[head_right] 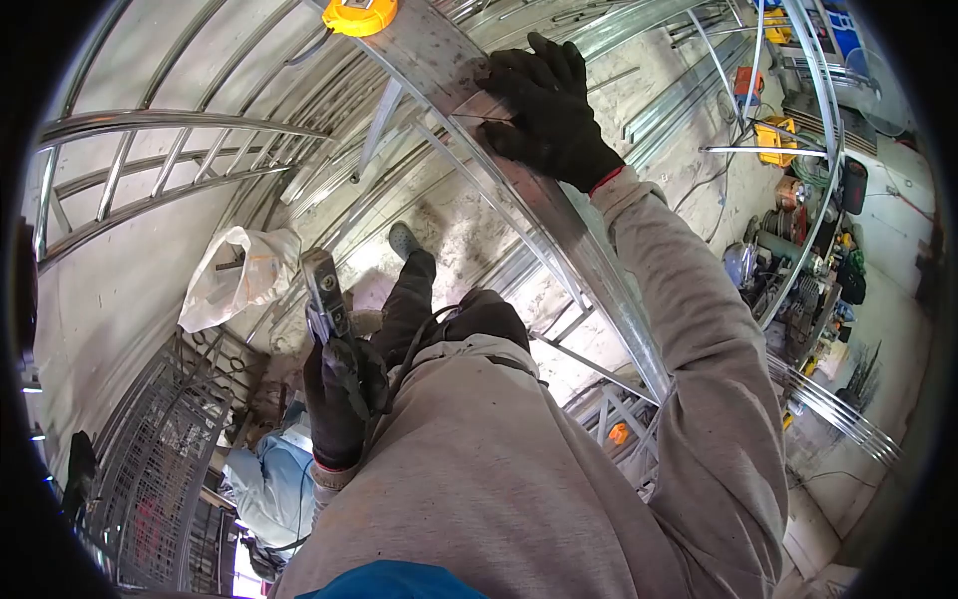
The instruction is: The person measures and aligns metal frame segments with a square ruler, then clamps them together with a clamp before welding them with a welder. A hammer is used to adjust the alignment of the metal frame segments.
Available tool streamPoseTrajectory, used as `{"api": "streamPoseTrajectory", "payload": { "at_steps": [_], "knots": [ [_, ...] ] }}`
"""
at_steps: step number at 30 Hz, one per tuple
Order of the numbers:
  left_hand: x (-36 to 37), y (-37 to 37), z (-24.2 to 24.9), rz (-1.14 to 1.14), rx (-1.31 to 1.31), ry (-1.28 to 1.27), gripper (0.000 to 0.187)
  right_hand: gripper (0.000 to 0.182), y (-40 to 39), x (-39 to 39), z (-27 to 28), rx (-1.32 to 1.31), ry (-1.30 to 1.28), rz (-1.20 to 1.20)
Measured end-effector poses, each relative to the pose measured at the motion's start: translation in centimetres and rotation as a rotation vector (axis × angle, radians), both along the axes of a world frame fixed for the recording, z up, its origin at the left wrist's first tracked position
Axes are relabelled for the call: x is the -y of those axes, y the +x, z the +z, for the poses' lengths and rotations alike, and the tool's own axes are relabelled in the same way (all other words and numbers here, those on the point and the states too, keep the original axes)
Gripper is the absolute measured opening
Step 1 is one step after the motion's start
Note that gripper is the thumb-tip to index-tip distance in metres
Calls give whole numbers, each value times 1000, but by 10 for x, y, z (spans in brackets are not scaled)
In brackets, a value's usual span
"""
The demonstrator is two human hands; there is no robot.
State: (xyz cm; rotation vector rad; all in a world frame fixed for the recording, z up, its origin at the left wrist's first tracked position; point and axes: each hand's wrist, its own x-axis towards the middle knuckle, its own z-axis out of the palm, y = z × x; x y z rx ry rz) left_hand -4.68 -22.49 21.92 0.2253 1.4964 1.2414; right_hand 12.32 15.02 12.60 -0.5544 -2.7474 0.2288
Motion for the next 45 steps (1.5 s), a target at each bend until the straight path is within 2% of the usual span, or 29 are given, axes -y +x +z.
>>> {"api": "streamPoseTrajectory", "payload": {
  "at_steps": [4,10,14,20,22,31,33,37,40,45],
  "knots": [
    [-6,-4,-1,-88,43,-7,52,56,0,0,1,2,-10,-6],
    [-8,1,-3,-6,9,-27,51,59,1,0,-3,65,12,-33],
    [-10,-5,-2,-43,56,-66,49,61,0,1,0,60,6,-31],
    [-9,-6,-7,-67,-33,-55,49,60,-1,1,0,44,6,-29],
    [-13,-8,-6,-65,59,-52,48,59,-1,0,1,39,2,-26],
    [-13,-9,-6,-78,49,-27,45,59,0,-1,-2,11,14,-7],
    [-10,-7,-7,-82,47,-33,43,66,0,-1,0,72,32,-4],
    [-9,-8,-7,-114,17,-55,41,66,0,-1,-1,68,28,-2],
    [-8,-5,-7,-114,-38,-79,41,60,-1,1,1,39,2,-27],
    [-7,-7,-10,-113,26,-59,39,60,-2,2,0,26,0,-38]
  ]
}}
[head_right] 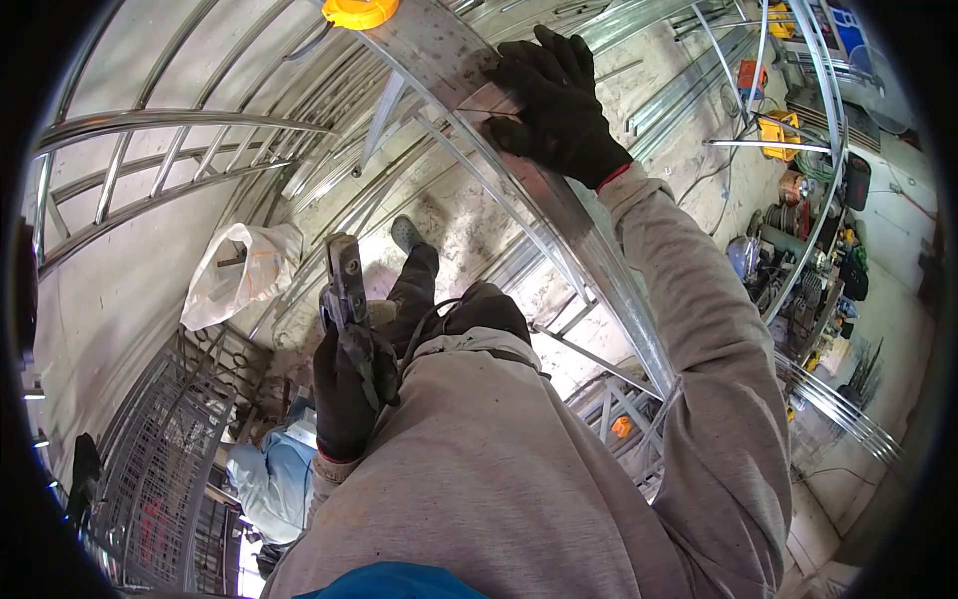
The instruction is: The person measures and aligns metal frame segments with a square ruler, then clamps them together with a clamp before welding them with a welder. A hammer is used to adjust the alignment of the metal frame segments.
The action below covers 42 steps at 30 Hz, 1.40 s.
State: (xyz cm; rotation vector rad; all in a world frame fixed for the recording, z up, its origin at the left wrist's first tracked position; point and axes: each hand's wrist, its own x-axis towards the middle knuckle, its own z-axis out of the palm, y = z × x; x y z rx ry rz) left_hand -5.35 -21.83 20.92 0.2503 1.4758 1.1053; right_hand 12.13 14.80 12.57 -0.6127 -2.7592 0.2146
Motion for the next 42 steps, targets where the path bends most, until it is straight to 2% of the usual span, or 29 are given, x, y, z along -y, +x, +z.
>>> {"api": "streamPoseTrajectory", "payload": {
  "at_steps": [20,23,26,28,35,38,40,42],
  "knots": [
    [-3,5,3,25,19,37,37,59,2,-4,-3,-11,23,22],
    [-1,12,0,74,10,16,44,59,2,-3,-2,-14,29,30],
    [-2,12,0,97,-36,37,43,60,0,-2,1,7,32,19],
    [-2,11,2,97,63,8,35,60,0,-2,2,17,21,9],
    [0,10,-2,42,60,41,36,60,1,-2,2,-13,9,20],
    [0,13,-3,66,-44,-5,38,61,0,-2,2,6,15,13],
    [1,12,-6,90,77,67,41,61,1,-2,2,15,17,9],
    [-2,14,-6,86,63,51,43,61,0,-1,1,6,5,8]
  ]
}}
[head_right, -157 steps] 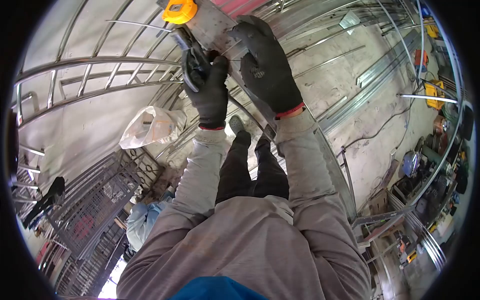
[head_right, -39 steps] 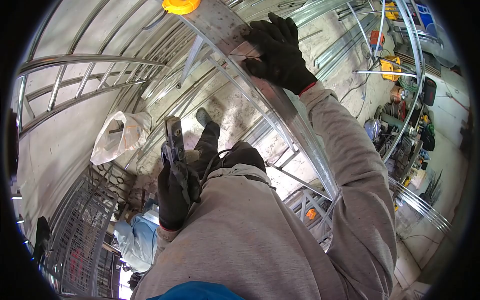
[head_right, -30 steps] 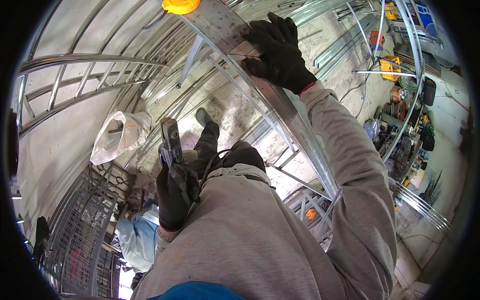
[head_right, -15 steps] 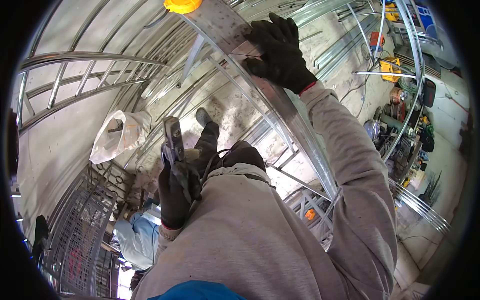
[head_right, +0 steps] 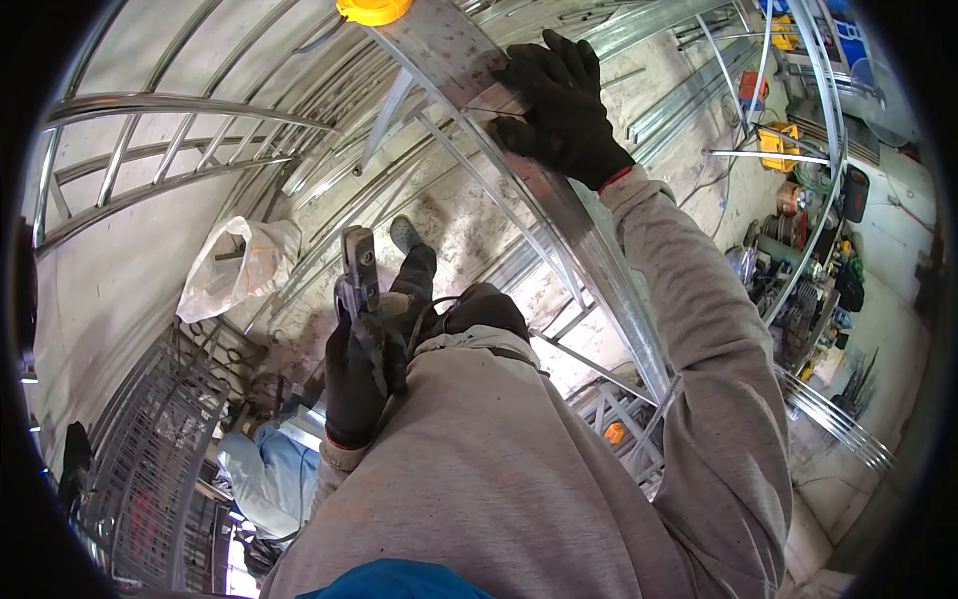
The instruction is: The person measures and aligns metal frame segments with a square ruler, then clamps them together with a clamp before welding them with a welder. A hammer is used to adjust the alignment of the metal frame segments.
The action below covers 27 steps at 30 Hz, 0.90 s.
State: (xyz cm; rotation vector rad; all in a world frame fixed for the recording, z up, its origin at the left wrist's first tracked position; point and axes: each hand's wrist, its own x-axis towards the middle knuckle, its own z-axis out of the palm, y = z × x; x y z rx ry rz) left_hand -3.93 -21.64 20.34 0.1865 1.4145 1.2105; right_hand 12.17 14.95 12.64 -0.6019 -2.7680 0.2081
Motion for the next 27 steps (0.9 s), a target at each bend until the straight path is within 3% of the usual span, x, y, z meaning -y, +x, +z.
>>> {"api": "streamPoseTrajectory", "payload": {
  "at_steps": [8,9,11,13,14,15,17,20,23,25,27],
  "knots": [
    [9,11,-20,101,-76,97,46,63,0,-1,1,27,10,15],
    [6,13,-32,26,-403,180,46,63,0,-2,0,41,17,14],
    [11,15,-47,-45,-723,261,47,63,1,-3,-1,51,19,17],
    [23,14,-58,180,394,91,51,63,0,-3,0,62,21,23],
    [28,21,-67,187,400,92,51,63,0,-3,1,76,41,26],
    [28,26,-73,132,169,41,55,62,-1,-3,2,90,62,29],
    [29,32,-79,82,-54,-7,59,61,-1,-4,2,49,24,47],
    [9,25,-67,175,309,35,62,61,-1,-4,3,27,-4,55],
    [7,31,-69,121,-9,119,66,61,-2,-6,0,31,13,53],
    [3,26,-48,203,184,90,67,61,-1,-7,-1,20,19,56],
    [5,31,-55,196,177,90,65,64,-1,-7,-2,11,17,61]
  ]
}}
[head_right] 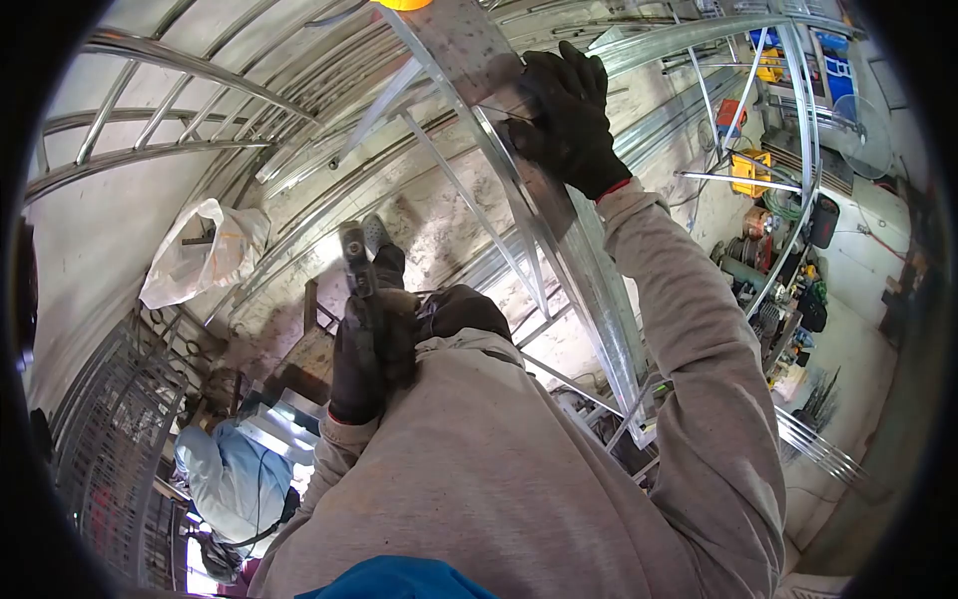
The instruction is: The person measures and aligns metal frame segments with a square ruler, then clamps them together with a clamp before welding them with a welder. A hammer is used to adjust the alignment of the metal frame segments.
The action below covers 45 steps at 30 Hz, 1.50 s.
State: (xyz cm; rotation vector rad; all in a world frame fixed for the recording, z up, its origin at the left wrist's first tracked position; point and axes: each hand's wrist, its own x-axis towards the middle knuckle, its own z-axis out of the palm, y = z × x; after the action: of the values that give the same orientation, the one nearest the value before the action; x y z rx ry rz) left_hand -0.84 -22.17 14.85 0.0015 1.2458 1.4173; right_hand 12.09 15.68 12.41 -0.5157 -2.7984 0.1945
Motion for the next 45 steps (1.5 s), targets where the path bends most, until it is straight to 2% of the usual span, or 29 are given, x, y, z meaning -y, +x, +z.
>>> {"api": "streamPoseTrajectory", "payload": {
  "at_steps": [7,8,10,11,12,14,15,17,20,23,26,29,33,35,36,38,39,41,42,44,45],
  "knots": [
    [1,4,-5,-4,-57,31,50,68,1,-3,-5,33,36,-13],
    [3,6,-10,-21,-139,44,48,69,1,-3,-4,40,37,-12],
    [9,9,-30,-99,-544,94,45,69,-1,-2,-4,46,34,-8],
    [8,9,-40,-138,-923,167,43,69,0,-2,-5,36,34,-6],
    [2,8,-45,-138,-1197,205,41,69,0,-2,-4,27,35,-5],
    [0,10,-38,-56,-1227,196,52,70,1,-2,-4,35,35,-4],
    [-2,9,-18,-30,-636,87,60,70,1,-2,-4,42,34,-3],
    [0,10,-10,-3,-44,-22,68,71,1,-2,-3,53,39,-8],
    [2,11,-15,-37,-137,15,66,72,1,-2,-3,54,39,-11],
    [-1,5,-2,43,-32,20,66,72,2,-3,-2,39,32,-1],
    [4,3,-1,-70,75,30,61,72,0,-3,-4,19,22,11],
    [11,11,-14,-7,-89,-19,59,72,1,-1,-2,10,18,8],
    [32,14,-56,-219,-1227,11,34,69,-1,-1,0,45,15,-4],
    [38,11,-61,-275,-1508,23,31,69,1,-1,-1,33,14,-4],
    [33,1,-51,-204,-599,39,33,68,1,-1,-2,18,12,-1],
    [25,-7,-30,-109,306,47,37,68,0,0,1,26,10,-3],
    [17,-1,-17,-231,-128,28,37,69,-1,1,2,34,8,-8],
    [16,3,-19,-353,-561,11,37,69,1,-2,-3,20,10,1],
    [18,2,-28,-260,-389,15,37,69,2,-2,-3,5,12,10],
    [22,4,-34,-167,-219,18,38,69,3,-2,-3,2,14,9],
    [14,3,-20,-161,-278,39,37,69,2,-2,-3,-2,15,10]
  ]
}}
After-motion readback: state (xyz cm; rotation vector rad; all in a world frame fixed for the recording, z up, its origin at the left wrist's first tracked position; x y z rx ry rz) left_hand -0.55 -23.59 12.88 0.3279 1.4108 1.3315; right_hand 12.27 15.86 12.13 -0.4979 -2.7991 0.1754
